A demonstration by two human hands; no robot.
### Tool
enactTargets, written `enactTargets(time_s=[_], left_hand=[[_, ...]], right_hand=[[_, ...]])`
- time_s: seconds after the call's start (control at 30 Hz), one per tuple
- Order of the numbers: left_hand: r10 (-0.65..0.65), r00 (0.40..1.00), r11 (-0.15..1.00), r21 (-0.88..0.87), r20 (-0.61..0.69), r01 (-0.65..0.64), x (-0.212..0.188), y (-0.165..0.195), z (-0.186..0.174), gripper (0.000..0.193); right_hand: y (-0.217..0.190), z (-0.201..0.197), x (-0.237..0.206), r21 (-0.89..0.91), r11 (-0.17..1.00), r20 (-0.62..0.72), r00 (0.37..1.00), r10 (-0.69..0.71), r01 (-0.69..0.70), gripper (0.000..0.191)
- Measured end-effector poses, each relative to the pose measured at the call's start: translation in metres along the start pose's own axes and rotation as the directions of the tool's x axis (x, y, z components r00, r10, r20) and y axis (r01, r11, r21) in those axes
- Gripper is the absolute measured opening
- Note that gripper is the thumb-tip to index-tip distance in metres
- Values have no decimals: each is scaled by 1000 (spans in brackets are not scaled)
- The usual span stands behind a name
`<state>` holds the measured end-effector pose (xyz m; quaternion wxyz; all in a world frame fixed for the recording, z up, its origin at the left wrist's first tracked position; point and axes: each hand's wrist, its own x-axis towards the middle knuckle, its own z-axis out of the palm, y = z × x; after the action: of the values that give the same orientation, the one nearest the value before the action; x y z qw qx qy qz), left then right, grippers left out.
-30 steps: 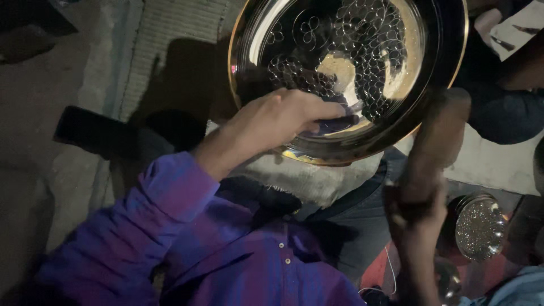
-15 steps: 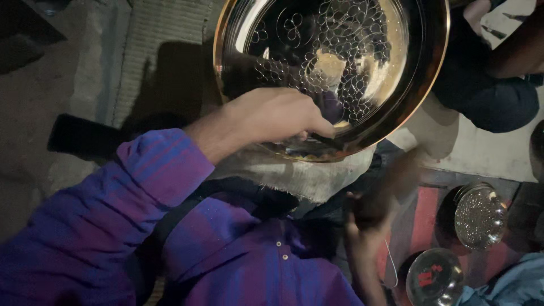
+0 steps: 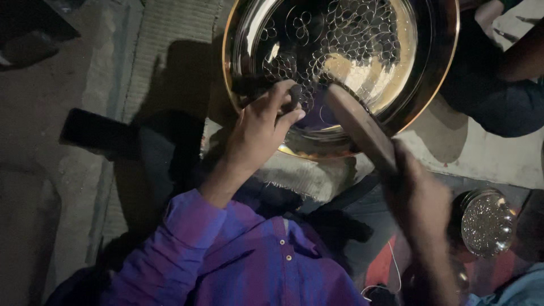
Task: The person sits on the floor holding a punch against a brass plate and repeatedly strikes the punch with a wooden mallet, working around the plate to emboss a decorative pattern. The plate rests on a padded block, and the person repositions the punch across the surface as the pattern builds.
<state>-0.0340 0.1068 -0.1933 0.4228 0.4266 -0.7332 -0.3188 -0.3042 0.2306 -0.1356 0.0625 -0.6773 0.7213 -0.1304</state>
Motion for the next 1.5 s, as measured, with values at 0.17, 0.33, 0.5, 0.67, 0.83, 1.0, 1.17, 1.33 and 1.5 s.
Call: enactTargets(time_s=[0.17, 0.33, 0.5, 0.67, 0.83, 1.0, 1.17, 1.33, 1.5], left_hand=[[-34, 999, 999, -27, 19, 35, 4, 2, 5, 49], [-24, 1000, 999, 43, -14, 24, 5, 3, 2, 53], [-51, 998, 997, -53, 29, 53, 3, 7, 1, 44], [6, 999, 997, -71, -53, -9, 0, 15, 2, 42], [-114, 988, 993, -45, -104, 110, 1, 19, 7, 28], [-201, 975, 978, -73, -99, 194, -5, 27, 6, 23], [-174, 976, 972, -185, -133, 148, -7, 30, 6, 28], [-136, 977, 980, -165, -166, 109, -2, 22, 14, 29], [-52, 975, 989, -149, -217, 20, -4, 22, 15, 32]], right_hand=[[-9, -60, 30, -169, 984, 143, 989, -24, 48, 57], [-33, -88, 55, 563, 785, -130, 966, -224, 258, 53], [-50, -113, 73, -350, 870, 69, 936, -345, 346, 63], [-67, -119, 76, -505, 801, 165, 947, -275, 320, 64], [-76, -119, 80, -734, 619, 299, 951, -77, 280, 65], [-74, -119, 84, -558, 733, 189, 919, -345, 390, 65], [-64, -121, 83, -445, 786, 103, 896, -432, 430, 63], [-51, -115, 90, -618, 678, 178, 911, -372, 397, 68], [-51, -114, 100, -686, 626, 147, 913, -379, 371, 61]])
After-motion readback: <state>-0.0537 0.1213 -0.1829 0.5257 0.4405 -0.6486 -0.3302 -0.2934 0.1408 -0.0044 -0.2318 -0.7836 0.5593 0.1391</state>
